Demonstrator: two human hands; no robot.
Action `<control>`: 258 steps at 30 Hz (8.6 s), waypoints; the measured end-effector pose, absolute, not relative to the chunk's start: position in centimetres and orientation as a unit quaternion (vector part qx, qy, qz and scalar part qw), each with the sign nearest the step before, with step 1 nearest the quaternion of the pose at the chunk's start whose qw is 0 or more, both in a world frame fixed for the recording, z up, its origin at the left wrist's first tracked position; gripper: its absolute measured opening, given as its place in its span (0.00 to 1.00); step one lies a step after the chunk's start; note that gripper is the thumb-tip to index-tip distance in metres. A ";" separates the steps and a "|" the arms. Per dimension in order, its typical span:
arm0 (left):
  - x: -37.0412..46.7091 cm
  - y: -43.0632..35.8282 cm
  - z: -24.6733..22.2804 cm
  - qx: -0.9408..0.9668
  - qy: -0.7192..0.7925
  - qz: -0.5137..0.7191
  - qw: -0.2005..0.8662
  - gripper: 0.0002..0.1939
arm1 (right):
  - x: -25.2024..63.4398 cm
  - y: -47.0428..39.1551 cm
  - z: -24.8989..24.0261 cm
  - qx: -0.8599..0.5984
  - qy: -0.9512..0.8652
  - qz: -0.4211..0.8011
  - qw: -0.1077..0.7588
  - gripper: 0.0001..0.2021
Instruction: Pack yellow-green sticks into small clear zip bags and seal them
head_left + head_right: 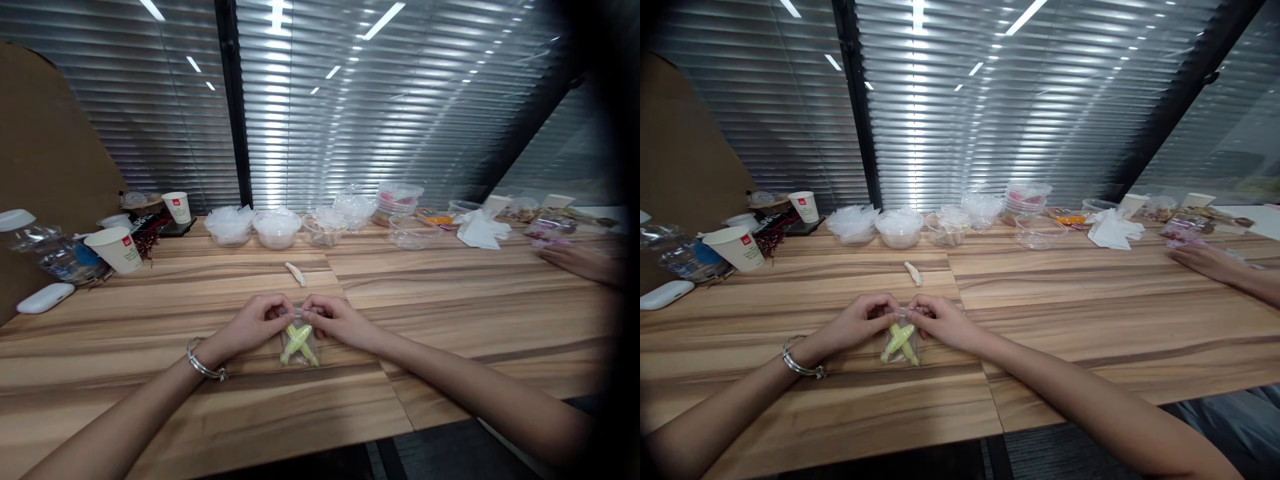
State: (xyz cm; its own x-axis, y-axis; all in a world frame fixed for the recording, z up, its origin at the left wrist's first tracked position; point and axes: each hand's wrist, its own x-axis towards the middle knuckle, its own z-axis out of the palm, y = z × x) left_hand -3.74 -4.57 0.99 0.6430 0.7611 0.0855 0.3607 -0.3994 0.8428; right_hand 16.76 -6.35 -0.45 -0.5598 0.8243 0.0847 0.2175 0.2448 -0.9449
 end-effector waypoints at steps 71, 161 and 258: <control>-3.9 -4.6 1.2 0.763 0.369 0.258 0.463 0.17 | 16.9 -6.3 -0.4 -0.362 -0.748 0.470 0.299 0.18; -3.6 -4.1 0.9 0.671 0.387 0.359 0.521 0.15 | 17.0 -6.1 -0.7 -0.371 -0.682 0.504 0.379 0.17; -3.8 -3.4 -0.2 0.685 0.361 0.370 0.514 0.15 | 24.9 1.6 -1.2 -0.423 -0.525 0.321 0.665 0.10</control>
